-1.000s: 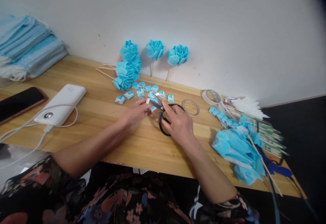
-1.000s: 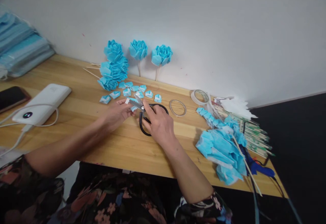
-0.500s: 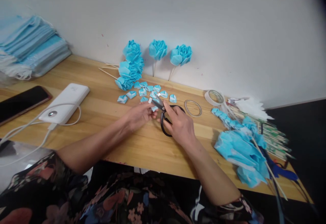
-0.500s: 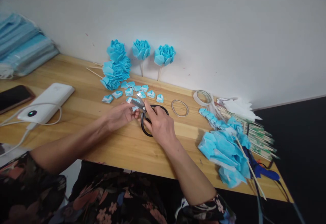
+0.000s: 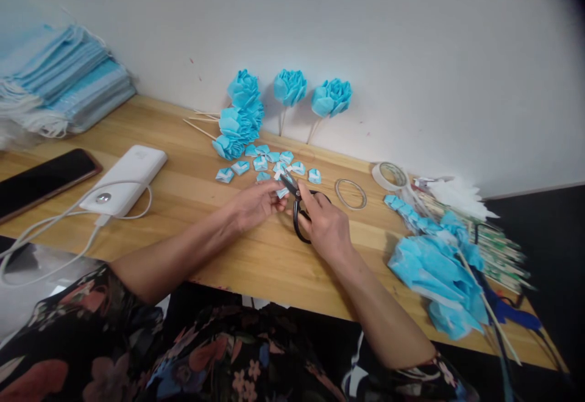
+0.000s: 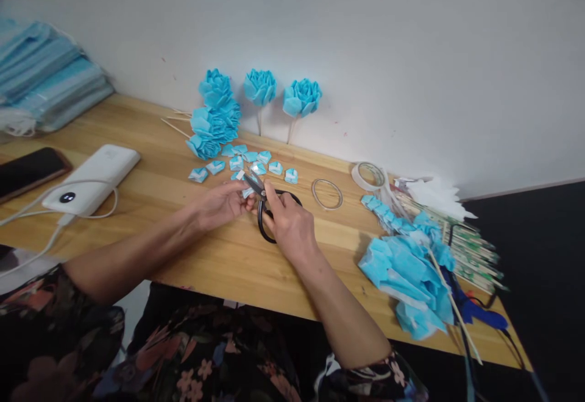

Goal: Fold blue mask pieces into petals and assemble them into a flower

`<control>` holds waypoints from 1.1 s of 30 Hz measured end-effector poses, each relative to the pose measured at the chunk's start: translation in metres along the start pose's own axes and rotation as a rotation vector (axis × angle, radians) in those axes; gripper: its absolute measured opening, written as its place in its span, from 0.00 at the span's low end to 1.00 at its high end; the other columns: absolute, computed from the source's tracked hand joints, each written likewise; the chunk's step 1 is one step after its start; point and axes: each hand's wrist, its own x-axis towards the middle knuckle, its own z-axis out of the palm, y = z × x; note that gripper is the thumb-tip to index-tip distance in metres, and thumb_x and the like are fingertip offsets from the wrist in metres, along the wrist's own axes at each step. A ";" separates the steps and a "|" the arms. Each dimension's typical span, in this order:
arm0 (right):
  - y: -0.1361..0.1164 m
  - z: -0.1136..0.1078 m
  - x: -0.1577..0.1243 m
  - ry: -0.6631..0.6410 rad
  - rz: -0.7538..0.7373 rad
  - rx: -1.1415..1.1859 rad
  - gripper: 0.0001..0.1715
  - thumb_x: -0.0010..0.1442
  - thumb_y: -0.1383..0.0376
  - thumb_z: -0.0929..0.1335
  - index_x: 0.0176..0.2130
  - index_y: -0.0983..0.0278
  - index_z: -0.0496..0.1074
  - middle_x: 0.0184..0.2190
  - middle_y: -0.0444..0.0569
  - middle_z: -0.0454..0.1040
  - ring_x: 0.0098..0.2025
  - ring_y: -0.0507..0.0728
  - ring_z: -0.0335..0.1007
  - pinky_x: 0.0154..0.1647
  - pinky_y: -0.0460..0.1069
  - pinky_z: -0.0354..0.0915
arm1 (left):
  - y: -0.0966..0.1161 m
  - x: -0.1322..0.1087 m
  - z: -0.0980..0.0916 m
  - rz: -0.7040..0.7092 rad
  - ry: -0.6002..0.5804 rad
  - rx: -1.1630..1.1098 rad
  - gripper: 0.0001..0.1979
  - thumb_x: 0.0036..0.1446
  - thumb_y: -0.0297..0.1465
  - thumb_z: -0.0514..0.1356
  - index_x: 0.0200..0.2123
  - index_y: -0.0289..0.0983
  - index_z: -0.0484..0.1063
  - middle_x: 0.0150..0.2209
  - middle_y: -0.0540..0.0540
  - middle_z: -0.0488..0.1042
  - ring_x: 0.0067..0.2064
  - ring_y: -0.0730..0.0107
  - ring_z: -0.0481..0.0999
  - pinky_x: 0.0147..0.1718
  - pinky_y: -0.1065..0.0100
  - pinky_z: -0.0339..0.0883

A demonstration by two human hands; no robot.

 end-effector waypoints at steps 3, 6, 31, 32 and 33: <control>-0.001 0.000 0.001 -0.027 0.034 -0.021 0.29 0.71 0.57 0.64 0.66 0.64 0.68 0.34 0.54 0.78 0.29 0.55 0.71 0.27 0.47 0.61 | -0.001 0.001 -0.001 0.039 0.001 0.026 0.08 0.50 0.30 0.69 0.29 0.34 0.73 0.25 0.50 0.73 0.26 0.74 0.71 0.30 0.69 0.65; 0.000 0.001 0.002 -0.058 0.054 0.007 0.29 0.71 0.57 0.65 0.66 0.64 0.68 0.35 0.55 0.80 0.29 0.55 0.72 0.27 0.47 0.62 | -0.002 0.003 -0.002 0.096 0.019 0.044 0.11 0.48 0.30 0.71 0.28 0.34 0.72 0.25 0.50 0.73 0.27 0.74 0.72 0.29 0.70 0.65; 0.032 -0.051 -0.016 -0.454 0.048 0.197 0.33 0.64 0.60 0.68 0.67 0.60 0.66 0.51 0.57 0.79 0.51 0.65 0.75 0.51 0.56 0.69 | 0.019 0.013 -0.009 0.353 0.238 0.096 0.15 0.50 0.30 0.69 0.26 0.38 0.63 0.22 0.54 0.71 0.24 0.76 0.72 0.25 0.73 0.65; 0.031 -0.055 -0.021 -0.489 0.028 0.210 0.35 0.64 0.61 0.69 0.67 0.60 0.65 0.54 0.57 0.78 0.52 0.65 0.75 0.53 0.56 0.69 | 0.020 0.013 -0.010 0.363 0.227 0.091 0.15 0.50 0.31 0.70 0.27 0.38 0.63 0.22 0.54 0.71 0.23 0.76 0.72 0.25 0.73 0.65; 0.030 -0.057 -0.024 -0.493 0.027 0.216 0.34 0.64 0.60 0.69 0.67 0.61 0.65 0.55 0.57 0.77 0.53 0.65 0.75 0.54 0.56 0.69 | 0.020 0.013 -0.011 0.367 0.211 0.091 0.15 0.50 0.31 0.70 0.27 0.38 0.63 0.22 0.53 0.72 0.23 0.76 0.72 0.25 0.73 0.65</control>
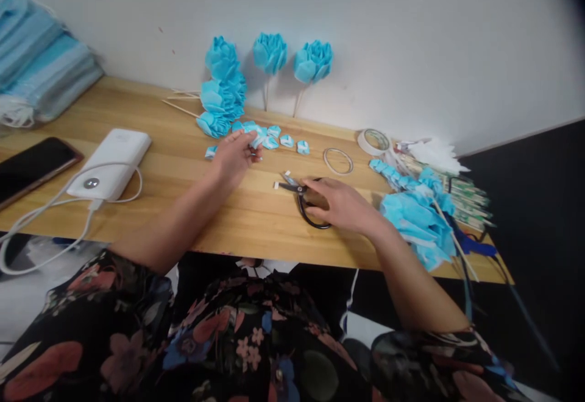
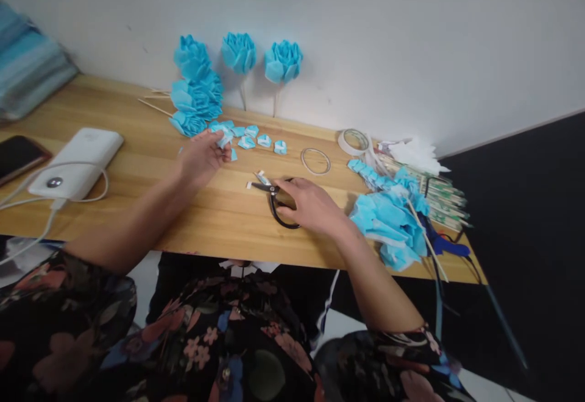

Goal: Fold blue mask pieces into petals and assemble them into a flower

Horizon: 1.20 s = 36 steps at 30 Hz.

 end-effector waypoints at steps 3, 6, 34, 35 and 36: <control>-0.003 -0.001 -0.005 0.108 0.059 -0.038 0.26 0.67 0.59 0.67 0.62 0.62 0.71 0.52 0.56 0.79 0.52 0.65 0.76 0.52 0.55 0.68 | -0.001 -0.001 -0.001 -0.013 -0.028 0.007 0.16 0.50 0.32 0.70 0.28 0.39 0.63 0.22 0.53 0.73 0.24 0.76 0.72 0.25 0.73 0.65; -0.008 0.001 0.004 0.188 0.104 -0.029 0.17 0.69 0.63 0.65 0.52 0.62 0.78 0.44 0.54 0.81 0.45 0.62 0.77 0.45 0.53 0.67 | -0.003 -0.003 0.000 -0.025 -0.035 0.020 0.17 0.50 0.33 0.71 0.27 0.39 0.63 0.22 0.53 0.72 0.24 0.76 0.72 0.25 0.74 0.65; -0.011 0.033 0.051 0.162 0.182 0.153 0.08 0.65 0.70 0.65 0.38 0.63 0.74 0.38 0.52 0.80 0.40 0.58 0.74 0.41 0.50 0.62 | 0.001 -0.009 0.008 -0.071 -0.024 0.003 0.17 0.52 0.29 0.69 0.27 0.39 0.60 0.22 0.54 0.69 0.24 0.77 0.72 0.25 0.74 0.63; -0.010 0.034 0.050 0.171 0.188 0.180 0.08 0.64 0.70 0.65 0.37 0.63 0.74 0.37 0.51 0.80 0.40 0.57 0.73 0.41 0.50 0.62 | 0.000 -0.009 0.008 -0.071 -0.026 0.003 0.17 0.52 0.29 0.69 0.27 0.39 0.60 0.22 0.54 0.69 0.24 0.77 0.72 0.25 0.74 0.63; -0.009 0.035 0.050 0.177 0.193 0.196 0.08 0.64 0.70 0.65 0.37 0.63 0.73 0.37 0.51 0.80 0.39 0.57 0.73 0.41 0.50 0.61 | 0.000 -0.008 0.007 -0.070 -0.029 0.001 0.17 0.52 0.29 0.69 0.27 0.38 0.60 0.22 0.54 0.69 0.24 0.77 0.72 0.25 0.74 0.63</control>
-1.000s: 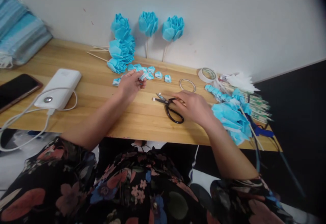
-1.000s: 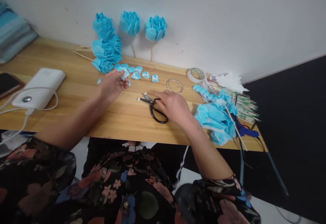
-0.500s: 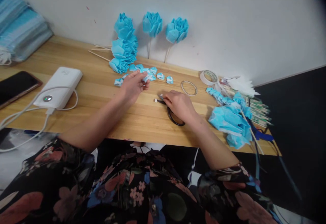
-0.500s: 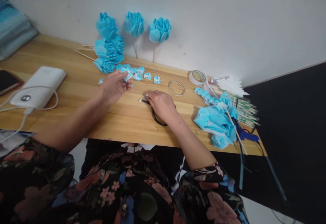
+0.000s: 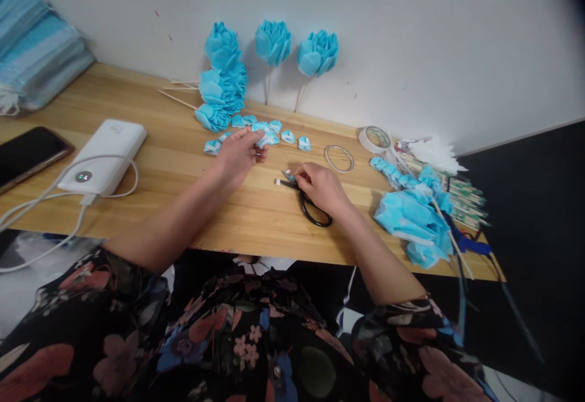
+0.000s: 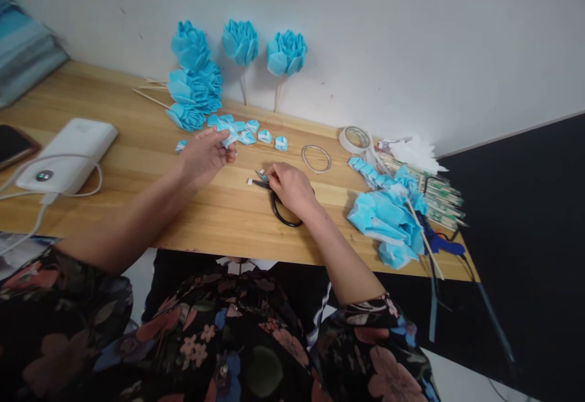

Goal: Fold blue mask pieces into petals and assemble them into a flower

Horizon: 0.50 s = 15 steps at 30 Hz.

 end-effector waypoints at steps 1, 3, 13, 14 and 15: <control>0.001 0.000 0.000 0.002 0.004 0.011 0.07 0.64 0.69 0.65 0.36 0.63 0.73 0.37 0.51 0.80 0.39 0.57 0.73 0.40 0.50 0.61 | 0.000 0.000 0.000 0.001 -0.003 -0.004 0.17 0.52 0.29 0.69 0.27 0.38 0.60 0.22 0.54 0.69 0.24 0.77 0.72 0.25 0.74 0.63; 0.002 -0.001 0.000 0.002 0.010 0.041 0.07 0.63 0.68 0.65 0.35 0.63 0.73 0.37 0.50 0.79 0.38 0.56 0.72 0.40 0.49 0.60 | 0.000 0.001 0.000 0.005 -0.007 -0.014 0.16 0.52 0.28 0.69 0.27 0.38 0.61 0.22 0.54 0.69 0.25 0.77 0.72 0.25 0.74 0.63; 0.008 -0.011 0.000 -0.039 0.201 0.523 0.10 0.59 0.59 0.66 0.33 0.63 0.71 0.26 0.41 0.72 0.23 0.49 0.60 0.28 0.46 0.59 | 0.008 -0.001 0.001 0.064 -0.006 0.005 0.13 0.57 0.28 0.66 0.26 0.38 0.63 0.22 0.53 0.70 0.24 0.77 0.71 0.25 0.73 0.64; 0.006 -0.012 0.002 -0.040 0.202 0.521 0.10 0.59 0.59 0.66 0.33 0.63 0.71 0.26 0.41 0.71 0.23 0.49 0.60 0.28 0.46 0.58 | 0.012 -0.001 0.001 0.099 -0.002 -0.003 0.13 0.59 0.28 0.64 0.25 0.38 0.63 0.21 0.53 0.70 0.23 0.77 0.71 0.24 0.73 0.64; 0.004 -0.013 0.004 -0.039 0.196 0.512 0.10 0.60 0.59 0.66 0.34 0.63 0.72 0.25 0.41 0.71 0.23 0.49 0.60 0.28 0.47 0.58 | 0.018 -0.001 0.000 0.141 0.012 -0.010 0.13 0.60 0.27 0.62 0.25 0.39 0.63 0.21 0.53 0.70 0.23 0.77 0.70 0.24 0.73 0.63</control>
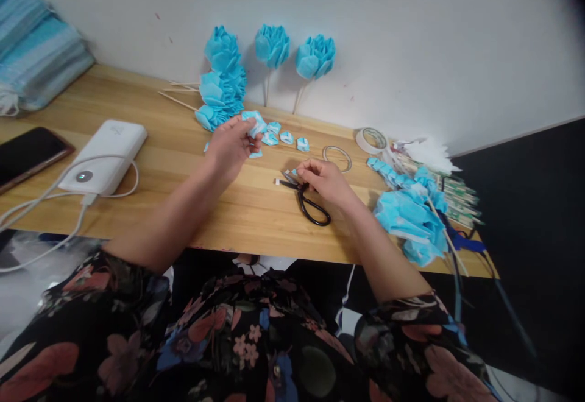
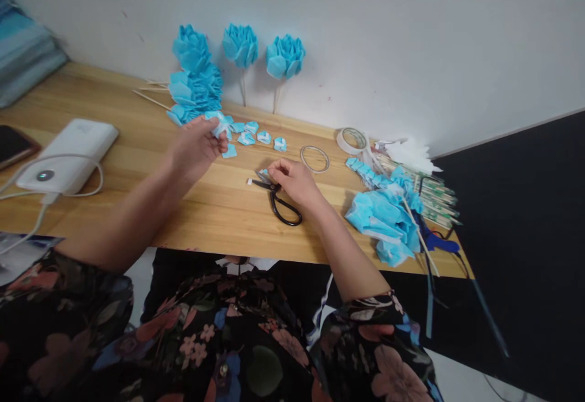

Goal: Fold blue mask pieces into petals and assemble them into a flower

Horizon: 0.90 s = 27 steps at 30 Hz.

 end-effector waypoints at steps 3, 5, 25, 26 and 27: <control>-0.012 0.005 0.008 -0.007 -0.054 -0.050 0.11 0.61 0.58 0.67 0.34 0.64 0.73 0.26 0.42 0.71 0.26 0.50 0.62 0.31 0.48 0.58 | 0.018 0.002 -0.003 0.128 0.007 -0.024 0.13 0.62 0.27 0.61 0.25 0.39 0.63 0.21 0.54 0.69 0.23 0.78 0.68 0.25 0.74 0.63; -0.021 0.014 0.016 -0.032 -0.114 -0.103 0.10 0.62 0.60 0.67 0.34 0.64 0.74 0.28 0.43 0.73 0.29 0.51 0.64 0.33 0.48 0.58 | 0.029 0.002 -0.006 0.206 -0.003 -0.048 0.12 0.63 0.27 0.60 0.26 0.39 0.65 0.22 0.54 0.69 0.24 0.78 0.68 0.27 0.74 0.64; -0.092 0.097 0.035 -0.253 -0.371 -0.877 0.22 0.73 0.70 0.55 0.49 0.66 0.76 0.50 0.59 0.78 0.47 0.63 0.74 0.35 0.51 0.62 | 0.044 0.006 -0.018 0.228 0.055 -0.096 0.11 0.63 0.29 0.61 0.27 0.42 0.68 0.24 0.53 0.69 0.29 0.70 0.72 0.34 0.67 0.64; -0.094 0.096 0.031 -0.251 -0.370 -0.904 0.22 0.73 0.71 0.55 0.50 0.67 0.75 0.50 0.60 0.78 0.48 0.63 0.74 0.35 0.51 0.62 | 0.042 0.008 -0.020 0.232 0.041 -0.096 0.11 0.62 0.30 0.61 0.27 0.42 0.68 0.24 0.53 0.70 0.29 0.70 0.72 0.33 0.67 0.64; -0.096 0.095 0.027 -0.253 -0.374 -0.921 0.22 0.72 0.73 0.55 0.50 0.68 0.75 0.50 0.61 0.77 0.48 0.63 0.74 0.36 0.51 0.62 | 0.040 0.009 -0.021 0.233 0.030 -0.092 0.10 0.62 0.30 0.62 0.27 0.43 0.68 0.24 0.53 0.70 0.29 0.70 0.72 0.33 0.67 0.64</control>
